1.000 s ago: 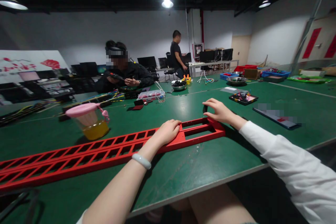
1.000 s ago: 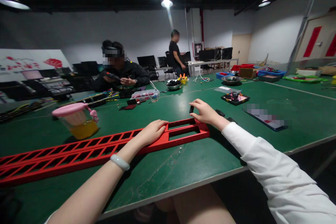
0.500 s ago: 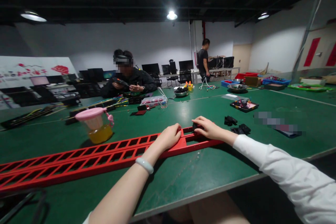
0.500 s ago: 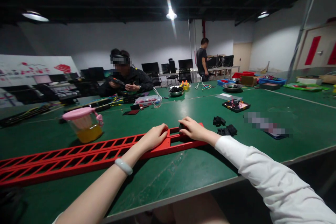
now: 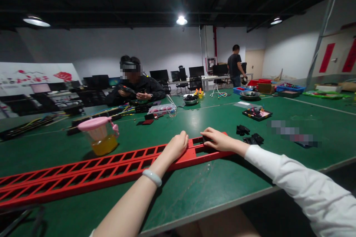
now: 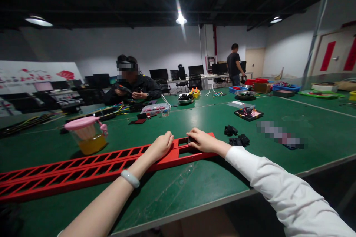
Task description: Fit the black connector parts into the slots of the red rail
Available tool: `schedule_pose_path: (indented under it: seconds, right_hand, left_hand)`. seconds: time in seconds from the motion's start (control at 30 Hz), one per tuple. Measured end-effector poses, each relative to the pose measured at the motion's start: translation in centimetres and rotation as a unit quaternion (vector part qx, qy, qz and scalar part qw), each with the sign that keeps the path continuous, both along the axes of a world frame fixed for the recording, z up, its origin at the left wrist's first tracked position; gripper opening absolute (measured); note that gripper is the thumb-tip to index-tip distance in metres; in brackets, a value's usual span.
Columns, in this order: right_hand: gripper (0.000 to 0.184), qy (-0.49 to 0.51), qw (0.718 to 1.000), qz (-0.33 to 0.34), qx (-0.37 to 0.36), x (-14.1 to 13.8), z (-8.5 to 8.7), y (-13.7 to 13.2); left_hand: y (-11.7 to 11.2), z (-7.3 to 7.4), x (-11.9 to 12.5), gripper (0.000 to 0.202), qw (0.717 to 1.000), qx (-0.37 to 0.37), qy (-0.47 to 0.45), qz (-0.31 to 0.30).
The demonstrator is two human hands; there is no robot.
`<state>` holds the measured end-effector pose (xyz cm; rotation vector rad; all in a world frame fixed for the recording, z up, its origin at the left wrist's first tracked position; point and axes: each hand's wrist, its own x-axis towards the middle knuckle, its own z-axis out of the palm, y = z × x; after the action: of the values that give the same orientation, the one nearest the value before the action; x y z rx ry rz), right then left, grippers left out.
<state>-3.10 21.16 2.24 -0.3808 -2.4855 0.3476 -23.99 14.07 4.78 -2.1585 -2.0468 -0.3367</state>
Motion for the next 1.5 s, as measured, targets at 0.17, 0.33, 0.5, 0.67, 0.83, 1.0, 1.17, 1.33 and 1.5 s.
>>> schedule_pose_path:
  seconds: [0.17,0.33,0.5,0.67,0.83,1.0,1.17,1.33,1.5]
  right_hand:
    - [0.045,0.000,1.000,-0.001,0.009,-0.1,0.0,0.1]
    - [0.045,-0.002,1.000,-0.008,0.012,0.0,-0.1,0.1]
    - [0.046,-0.008,1.000,-0.011,0.014,0.1,-0.1,0.3]
    - [0.046,-0.009,1.000,-0.011,0.010,0.3,-0.1,0.3]
    - [0.046,0.001,1.000,0.003,0.001,0.5,0.0,0.0]
    - [0.047,0.020,1.000,0.002,-0.003,0.6,-0.3,0.4]
    - [0.045,0.027,0.999,-0.004,-0.016,-0.5,-0.5,1.3]
    - [0.045,0.011,1.000,0.000,-0.005,-1.7,-0.5,1.7]
    - [0.042,-0.005,1.000,-0.010,0.006,-1.8,-0.7,1.4]
  left_hand:
    - [0.2,0.0,0.0,0.032,1.000,-0.003,0.013,0.000]
    - [0.3,-0.3,-0.2,0.029,1.000,0.011,0.007,-0.002]
    - [0.4,-0.6,-0.4,0.024,0.999,0.025,0.010,-0.029]
    - [0.2,-0.6,-0.3,0.020,0.999,0.029,-0.018,-0.040]
    - [-0.1,-0.6,0.0,0.019,0.998,0.027,-0.036,-0.043]
    - [0.1,-0.8,-0.2,0.017,0.997,0.030,-0.044,-0.055]
    - [0.4,-1.0,-0.5,0.018,0.997,0.034,-0.045,-0.059]
    - [0.5,-1.1,-0.6,0.016,0.996,0.033,-0.040,-0.066]
    - [0.6,-1.2,-0.6,0.016,0.997,0.024,-0.040,-0.059]
